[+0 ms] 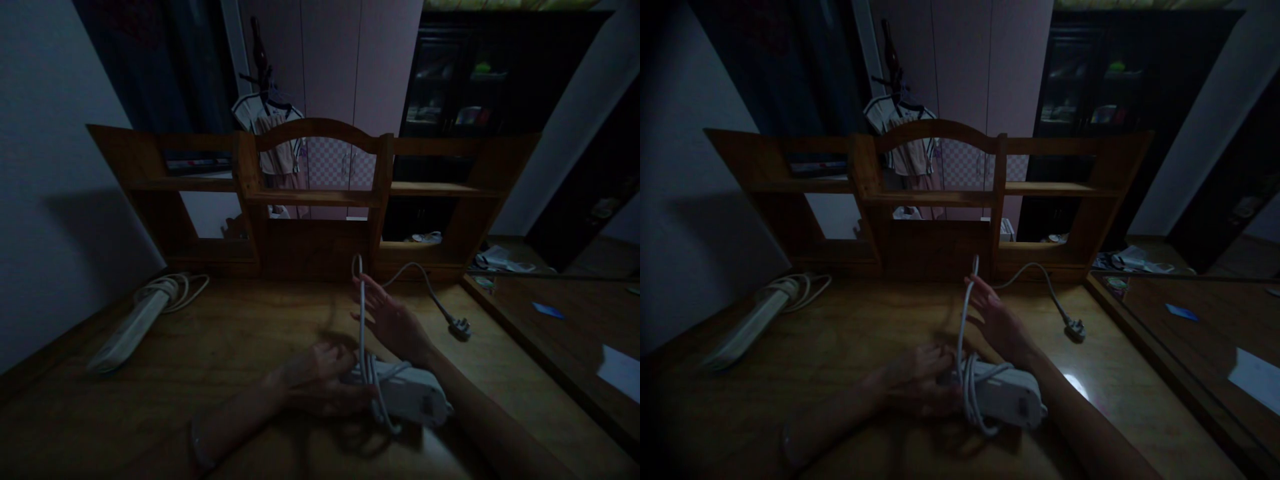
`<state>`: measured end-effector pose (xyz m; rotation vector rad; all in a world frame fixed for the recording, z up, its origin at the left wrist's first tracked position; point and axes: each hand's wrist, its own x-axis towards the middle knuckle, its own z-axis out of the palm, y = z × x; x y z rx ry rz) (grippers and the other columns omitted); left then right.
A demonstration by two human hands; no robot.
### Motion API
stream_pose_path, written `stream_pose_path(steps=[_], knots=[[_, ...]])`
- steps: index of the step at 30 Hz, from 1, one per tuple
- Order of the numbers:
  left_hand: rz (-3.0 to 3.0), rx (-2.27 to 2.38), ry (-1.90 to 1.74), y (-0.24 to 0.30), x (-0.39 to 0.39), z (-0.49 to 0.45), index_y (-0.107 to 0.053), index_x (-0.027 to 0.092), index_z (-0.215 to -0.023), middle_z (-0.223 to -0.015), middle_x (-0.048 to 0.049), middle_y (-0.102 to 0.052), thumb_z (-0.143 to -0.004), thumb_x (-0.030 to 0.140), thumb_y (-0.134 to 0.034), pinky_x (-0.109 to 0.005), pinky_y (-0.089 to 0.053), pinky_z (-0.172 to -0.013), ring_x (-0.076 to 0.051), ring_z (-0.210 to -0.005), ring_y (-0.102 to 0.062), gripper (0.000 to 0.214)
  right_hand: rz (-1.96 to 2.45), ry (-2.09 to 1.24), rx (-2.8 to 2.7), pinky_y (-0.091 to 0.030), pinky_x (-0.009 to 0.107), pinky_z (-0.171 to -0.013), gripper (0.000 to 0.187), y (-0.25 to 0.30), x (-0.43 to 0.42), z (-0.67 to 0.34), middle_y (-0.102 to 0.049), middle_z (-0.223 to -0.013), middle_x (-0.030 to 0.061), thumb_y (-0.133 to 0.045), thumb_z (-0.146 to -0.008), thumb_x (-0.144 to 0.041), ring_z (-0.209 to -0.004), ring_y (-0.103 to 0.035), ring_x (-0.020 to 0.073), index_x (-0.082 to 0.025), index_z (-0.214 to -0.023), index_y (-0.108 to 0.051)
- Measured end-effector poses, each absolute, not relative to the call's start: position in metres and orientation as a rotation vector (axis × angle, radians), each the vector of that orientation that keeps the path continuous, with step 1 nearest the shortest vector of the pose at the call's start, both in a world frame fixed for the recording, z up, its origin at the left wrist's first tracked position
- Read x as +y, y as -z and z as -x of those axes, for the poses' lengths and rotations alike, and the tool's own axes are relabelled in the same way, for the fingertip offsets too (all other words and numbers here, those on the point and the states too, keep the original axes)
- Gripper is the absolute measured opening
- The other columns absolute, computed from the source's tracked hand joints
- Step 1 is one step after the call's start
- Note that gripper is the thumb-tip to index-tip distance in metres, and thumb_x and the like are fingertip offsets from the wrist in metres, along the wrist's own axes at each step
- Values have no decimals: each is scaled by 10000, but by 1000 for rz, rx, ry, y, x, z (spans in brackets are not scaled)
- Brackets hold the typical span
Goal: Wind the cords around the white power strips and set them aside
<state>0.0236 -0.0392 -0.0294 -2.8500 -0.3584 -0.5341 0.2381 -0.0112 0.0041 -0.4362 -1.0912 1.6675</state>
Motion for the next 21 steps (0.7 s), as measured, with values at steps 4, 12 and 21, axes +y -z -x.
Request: stream_pose_path(steps=[4, 12, 21], knots=[[2801, -541, 634, 38, -27, -18, -249, 340, -1421, -1283, -129, -482, -872, 505, -471, -366, -517, -733, -265, -1007, -578, 614, 535, -1416, -930, -446, 351, -937, 473, -7, 9, -264, -461, -1387, -26, -630, -779, -399, -1253, -436, 203, -359, -1239, -530], [2818, -1286, 991, 30, -24, -23, -79, 231, -1483, -1321, -155, -492, -831, 499, -548, -427, -496, -863, -291, -1108, -552, 847, 634, -1264, -851, -446, 359, -973, 441, -1, 11, -268, -407, -1425, -62, -651, -806, -337, -1304, -391, 188, -383, -1224, -520], [2624, -1964, 1819, 34, 6, -10, -576, 196, -1159, -1100, -76, -638, -860, 537, -496, -345, -484, -863, -233, -988, -611, 460, 594, -1351, -910, -488, 207, -779, 212, -3, 12, -279, -634, -1007, -16, -714, -757, -237, -895, -595, 107, -256, -959, -654]])
